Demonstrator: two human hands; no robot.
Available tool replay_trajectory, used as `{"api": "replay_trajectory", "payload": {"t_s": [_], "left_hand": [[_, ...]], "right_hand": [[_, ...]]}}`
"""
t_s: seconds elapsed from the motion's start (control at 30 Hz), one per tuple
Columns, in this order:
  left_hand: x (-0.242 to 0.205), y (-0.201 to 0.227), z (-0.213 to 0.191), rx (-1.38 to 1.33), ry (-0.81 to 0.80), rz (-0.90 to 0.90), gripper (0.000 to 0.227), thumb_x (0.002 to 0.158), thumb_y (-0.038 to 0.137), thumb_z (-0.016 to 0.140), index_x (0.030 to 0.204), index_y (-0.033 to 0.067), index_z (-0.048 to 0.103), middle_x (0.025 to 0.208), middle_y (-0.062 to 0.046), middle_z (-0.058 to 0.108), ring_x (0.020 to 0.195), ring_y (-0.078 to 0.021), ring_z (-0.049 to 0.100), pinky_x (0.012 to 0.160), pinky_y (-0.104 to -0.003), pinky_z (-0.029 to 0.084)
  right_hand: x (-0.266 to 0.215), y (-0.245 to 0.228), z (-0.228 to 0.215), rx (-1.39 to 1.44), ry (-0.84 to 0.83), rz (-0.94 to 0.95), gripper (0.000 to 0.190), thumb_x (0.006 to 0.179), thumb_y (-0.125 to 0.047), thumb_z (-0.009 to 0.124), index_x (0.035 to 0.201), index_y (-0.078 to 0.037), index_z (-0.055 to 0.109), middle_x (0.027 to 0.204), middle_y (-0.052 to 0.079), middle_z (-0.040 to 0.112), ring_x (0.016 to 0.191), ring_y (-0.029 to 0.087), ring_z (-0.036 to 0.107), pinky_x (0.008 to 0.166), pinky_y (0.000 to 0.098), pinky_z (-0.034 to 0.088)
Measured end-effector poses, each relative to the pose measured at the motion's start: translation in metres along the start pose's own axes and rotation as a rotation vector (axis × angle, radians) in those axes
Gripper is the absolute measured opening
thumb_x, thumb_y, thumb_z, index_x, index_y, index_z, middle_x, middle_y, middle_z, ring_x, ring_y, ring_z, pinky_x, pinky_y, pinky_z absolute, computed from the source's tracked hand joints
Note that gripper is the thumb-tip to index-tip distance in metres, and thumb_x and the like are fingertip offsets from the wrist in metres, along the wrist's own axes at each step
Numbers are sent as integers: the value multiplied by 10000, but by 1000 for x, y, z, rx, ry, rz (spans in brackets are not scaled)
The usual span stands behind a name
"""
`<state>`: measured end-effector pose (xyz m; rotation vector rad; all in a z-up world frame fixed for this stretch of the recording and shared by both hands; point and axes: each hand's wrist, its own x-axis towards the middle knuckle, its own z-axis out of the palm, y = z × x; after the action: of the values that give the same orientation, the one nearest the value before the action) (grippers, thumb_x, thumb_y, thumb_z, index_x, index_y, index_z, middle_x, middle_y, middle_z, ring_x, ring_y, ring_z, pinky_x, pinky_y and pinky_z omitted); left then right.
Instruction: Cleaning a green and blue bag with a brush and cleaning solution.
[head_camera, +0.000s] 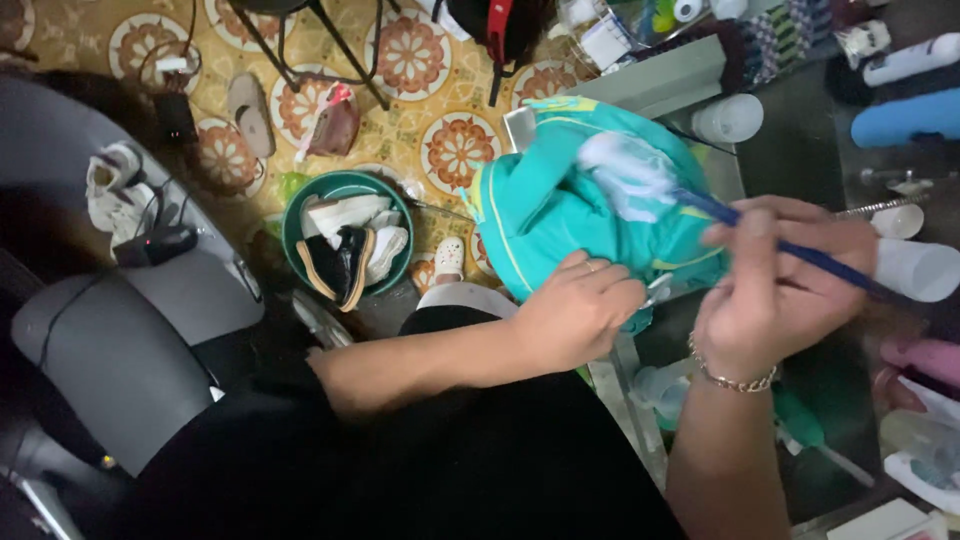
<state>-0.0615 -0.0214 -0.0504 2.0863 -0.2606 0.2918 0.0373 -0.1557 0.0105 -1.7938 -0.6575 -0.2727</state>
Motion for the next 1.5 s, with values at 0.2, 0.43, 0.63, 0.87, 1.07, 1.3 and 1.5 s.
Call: {"api": "replay_trajectory", "payload": {"t_s": [0.2, 0.43, 0.63, 0.87, 1.07, 1.3, 1.5], "left_hand": [[5, 1, -1, -38, -14, -4, 161, 803, 61, 665, 931, 96, 574, 883, -82, 563, 904, -288, 604, 821, -415, 416], [3, -2, 3, -43, -5, 2, 158, 843, 48, 659, 977, 95, 591, 893, -74, 569, 918, -280, 607, 831, -415, 418], [3, -2, 3, -48, -25, 2, 152, 834, 52, 659, 958, 94, 582, 884, -74, 568, 907, -284, 609, 838, -419, 429], [5, -3, 5, -7, -65, -4, 184, 766, 58, 657, 927, 91, 573, 888, -85, 581, 912, -287, 619, 831, -424, 432], [0, -11, 15, 22, 11, 73, 222, 731, 88, 663, 944, 76, 602, 965, -125, 639, 1022, -331, 636, 891, -450, 443], [3, -6, 8, 46, -85, 46, 207, 741, 90, 676, 938, 76, 616, 940, -110, 638, 932, -308, 642, 853, -430, 450], [1, -8, 15, 42, -101, 16, 132, 763, 96, 673, 875, 90, 604, 893, -99, 624, 903, -304, 645, 840, -433, 449]], "right_hand": [[4, 4, 26, 505, 54, 373, 193, 1104, 62, 676, 1115, -17, 500, 1045, 206, 692, 749, 191, 663, 742, 278, 575], [2, 39, 16, 412, 255, 441, 193, 1118, 67, 716, 1145, 33, 527, 954, 199, 695, 728, 203, 689, 693, 301, 592], [4, 22, 24, 429, 192, 390, 224, 1115, 59, 732, 1037, 43, 522, 804, 135, 628, 600, 186, 639, 587, 321, 562], [2, 1, 22, 195, -82, 285, 259, 1102, 96, 755, 1031, 20, 517, 873, 143, 699, 699, 194, 715, 639, 273, 580], [11, -27, 35, -155, -274, -111, 300, 865, 116, 869, 922, 20, 590, 888, 193, 690, 733, 250, 701, 653, 295, 547], [2, -11, 20, -170, -108, -177, 264, 974, 131, 848, 1012, 24, 610, 923, 191, 733, 773, 234, 751, 711, 289, 600], [-7, -33, 10, -372, -157, -210, 318, 884, 74, 881, 896, -12, 575, 890, 209, 711, 714, 256, 706, 669, 322, 563]]}}
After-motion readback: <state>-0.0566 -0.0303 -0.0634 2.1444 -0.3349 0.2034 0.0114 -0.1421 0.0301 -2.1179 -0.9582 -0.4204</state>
